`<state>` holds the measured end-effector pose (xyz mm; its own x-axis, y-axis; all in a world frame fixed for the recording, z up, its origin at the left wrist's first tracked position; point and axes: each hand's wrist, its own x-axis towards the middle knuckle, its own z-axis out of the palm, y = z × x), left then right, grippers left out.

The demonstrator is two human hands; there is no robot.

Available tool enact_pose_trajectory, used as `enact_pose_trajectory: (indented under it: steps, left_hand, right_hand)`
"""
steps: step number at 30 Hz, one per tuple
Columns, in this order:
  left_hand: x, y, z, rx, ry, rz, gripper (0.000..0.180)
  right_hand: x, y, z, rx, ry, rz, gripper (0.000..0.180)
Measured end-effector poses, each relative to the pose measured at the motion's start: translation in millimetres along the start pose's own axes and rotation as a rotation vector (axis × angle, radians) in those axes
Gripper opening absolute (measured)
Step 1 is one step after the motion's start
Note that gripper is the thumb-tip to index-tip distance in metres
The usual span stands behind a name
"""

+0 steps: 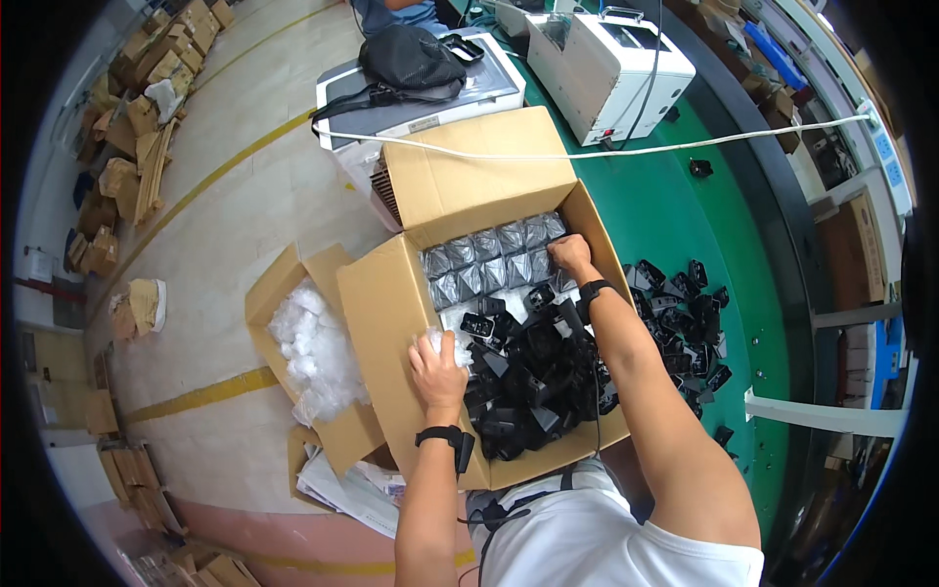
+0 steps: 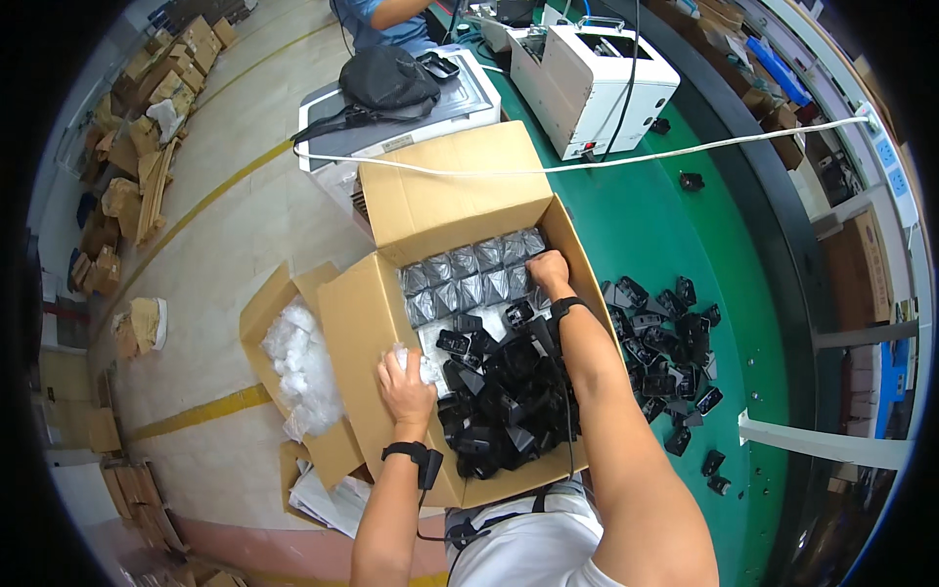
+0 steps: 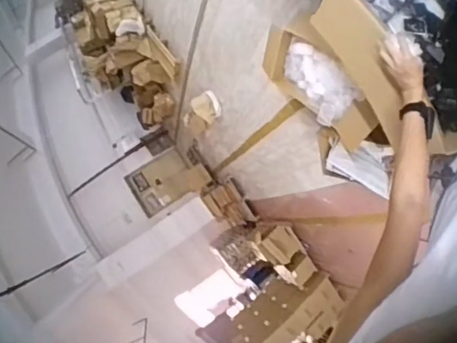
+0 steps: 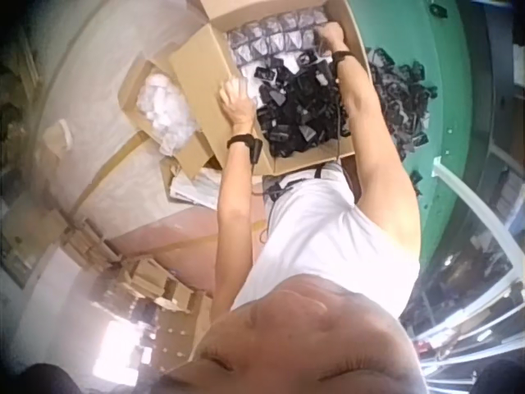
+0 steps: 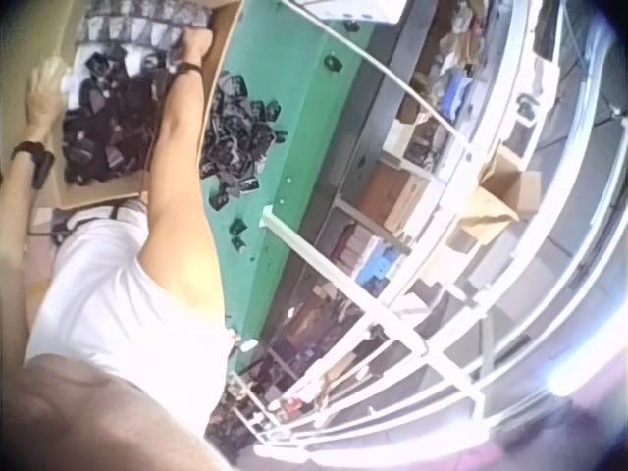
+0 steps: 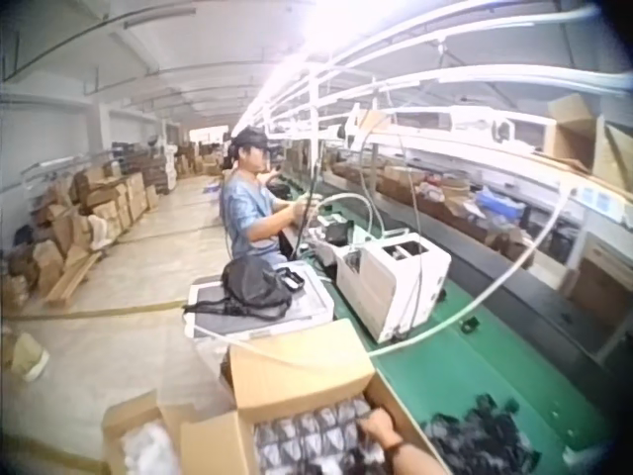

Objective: The person unpacks small black electronic components from a cardboard box filled with bubble wrap. They then move to a green workbench and assemble the components by hand, inserting small wires into the black plastic casings and arranging the finished units in a row.

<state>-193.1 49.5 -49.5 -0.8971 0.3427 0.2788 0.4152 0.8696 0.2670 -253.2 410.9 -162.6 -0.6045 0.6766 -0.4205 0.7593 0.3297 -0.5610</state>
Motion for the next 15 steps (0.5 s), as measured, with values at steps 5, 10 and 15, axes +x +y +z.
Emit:
enact_pose_trajectory:
  steps: [5,10,15]
  left_hand:
    - [1,2,-3,-0.005,-0.024,-0.027,0.053]
    - [1,2,2,0.028,-0.033,-0.031,0.055]
    - [0,3,0,0.008,-0.036,-0.067,0.061]
  right_hand:
    - [-4,15,3,0.011,0.017,-0.062,0.022]
    - [-29,36,-5,0.025,0.084,-0.145,0.019]
    - [-143,9,-83,0.605,-0.556,-0.105,0.012]
